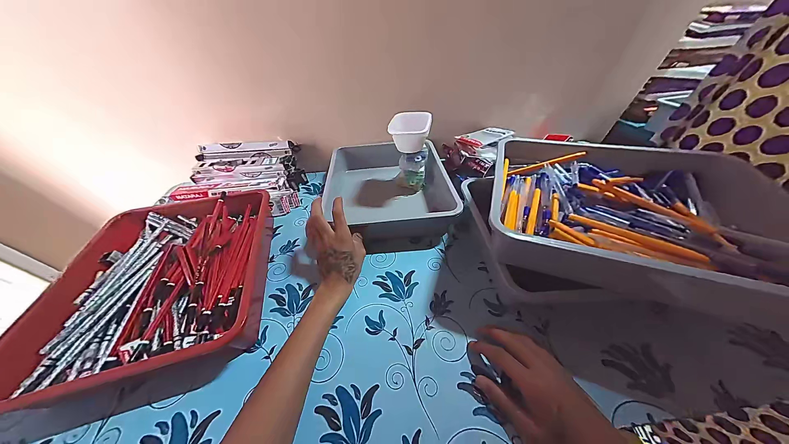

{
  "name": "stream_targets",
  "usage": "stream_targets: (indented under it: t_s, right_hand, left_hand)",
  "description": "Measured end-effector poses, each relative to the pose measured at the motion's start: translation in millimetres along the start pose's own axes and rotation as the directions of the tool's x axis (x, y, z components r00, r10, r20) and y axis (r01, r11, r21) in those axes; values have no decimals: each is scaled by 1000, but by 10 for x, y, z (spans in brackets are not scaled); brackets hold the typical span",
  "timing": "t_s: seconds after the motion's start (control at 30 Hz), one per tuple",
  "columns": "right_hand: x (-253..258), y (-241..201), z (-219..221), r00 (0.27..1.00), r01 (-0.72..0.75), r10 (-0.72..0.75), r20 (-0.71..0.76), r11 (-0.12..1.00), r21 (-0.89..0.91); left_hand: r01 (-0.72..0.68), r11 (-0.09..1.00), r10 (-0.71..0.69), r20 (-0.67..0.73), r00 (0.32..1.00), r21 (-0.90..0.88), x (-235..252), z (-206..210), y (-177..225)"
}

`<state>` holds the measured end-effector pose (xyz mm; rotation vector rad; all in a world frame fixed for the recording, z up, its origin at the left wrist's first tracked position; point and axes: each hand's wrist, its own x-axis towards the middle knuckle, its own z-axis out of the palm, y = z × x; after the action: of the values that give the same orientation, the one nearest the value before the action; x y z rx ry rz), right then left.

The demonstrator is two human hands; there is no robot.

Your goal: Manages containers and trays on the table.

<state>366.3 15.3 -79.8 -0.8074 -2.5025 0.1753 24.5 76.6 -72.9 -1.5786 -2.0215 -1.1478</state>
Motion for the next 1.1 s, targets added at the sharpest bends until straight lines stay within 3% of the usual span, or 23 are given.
stream_targets:
  t_s: [0.23,0.63,0.8,1.0,1.1]
  right_hand:
    - [24,-3,-17,999,-7,6,39,1000,13]
    - [40,-32,-58,997,-16,14,70,1000,21]
    - [27,-18,-51,998,-14,12,61,1000,25]
    - [22,-11,-32,999,-10,8,39,999,41]
    - [23,-16,-47,998,-18,15,54,999,42]
  left_hand:
    - [-265,958,251,133,959,106,37,109,9]
    - [-277,954,263,128,956,114,-3,-79,117]
    - [-268,945,246,133,960,188,48,-1,120]
    - [-214,966,191,157,969,146,-29,-55,94]
    - [-253,952,239,98,966,171,17,66,27]
